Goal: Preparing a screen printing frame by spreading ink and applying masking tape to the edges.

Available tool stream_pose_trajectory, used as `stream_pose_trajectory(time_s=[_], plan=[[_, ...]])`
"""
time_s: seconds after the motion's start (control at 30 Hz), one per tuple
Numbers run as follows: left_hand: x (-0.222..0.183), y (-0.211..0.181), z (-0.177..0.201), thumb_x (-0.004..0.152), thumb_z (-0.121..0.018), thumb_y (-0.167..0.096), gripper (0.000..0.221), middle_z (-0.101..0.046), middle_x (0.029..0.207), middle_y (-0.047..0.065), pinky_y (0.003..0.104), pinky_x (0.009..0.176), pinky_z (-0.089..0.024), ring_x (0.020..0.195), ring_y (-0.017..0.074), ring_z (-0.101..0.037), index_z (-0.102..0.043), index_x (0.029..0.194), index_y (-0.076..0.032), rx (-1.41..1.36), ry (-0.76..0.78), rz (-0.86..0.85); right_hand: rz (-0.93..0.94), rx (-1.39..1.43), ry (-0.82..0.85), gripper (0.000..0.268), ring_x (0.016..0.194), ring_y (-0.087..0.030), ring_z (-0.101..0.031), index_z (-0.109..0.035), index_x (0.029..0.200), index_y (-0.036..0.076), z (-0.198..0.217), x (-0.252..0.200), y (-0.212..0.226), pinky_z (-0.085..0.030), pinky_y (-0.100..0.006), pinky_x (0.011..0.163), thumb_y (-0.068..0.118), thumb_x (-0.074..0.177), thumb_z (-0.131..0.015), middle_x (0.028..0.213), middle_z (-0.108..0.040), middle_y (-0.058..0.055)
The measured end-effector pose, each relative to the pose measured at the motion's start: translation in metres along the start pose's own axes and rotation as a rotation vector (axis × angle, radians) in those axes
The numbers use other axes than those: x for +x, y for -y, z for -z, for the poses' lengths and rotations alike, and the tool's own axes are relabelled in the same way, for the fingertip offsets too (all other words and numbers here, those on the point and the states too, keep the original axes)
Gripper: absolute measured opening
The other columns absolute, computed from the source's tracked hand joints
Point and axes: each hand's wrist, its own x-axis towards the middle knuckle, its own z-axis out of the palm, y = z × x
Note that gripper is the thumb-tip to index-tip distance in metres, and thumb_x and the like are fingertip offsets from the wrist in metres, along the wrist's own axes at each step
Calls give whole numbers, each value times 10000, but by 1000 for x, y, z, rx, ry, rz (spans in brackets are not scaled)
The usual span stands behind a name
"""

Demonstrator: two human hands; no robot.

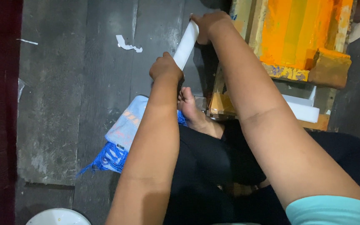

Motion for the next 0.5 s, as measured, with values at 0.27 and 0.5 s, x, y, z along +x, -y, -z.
stream_pose_trajectory(time_s=[0.27, 0.5], plan=[[-3, -1, 4, 717, -927, -354, 858, -566, 1362, 65, 473, 918, -546, 1258, 315, -595, -442, 1405, -188, -5, 4, 14, 10, 40, -23, 866, 1289, -406, -549, -155, 1667, 328, 4, -8, 0, -558, -520, 897, 310, 911, -578, 1484, -519, -133], [-6, -2, 8, 713, -919, -390, 862, -550, 1362, 74, 476, 922, -535, 1253, 320, -598, -445, 1404, -186, -8, -30, -2, 224, 269, -528, 780, 1476, -394, -229, -506, 1524, 173, -24, 13, -18, -344, -655, 1074, 135, 760, -658, 1617, -333, -196]])
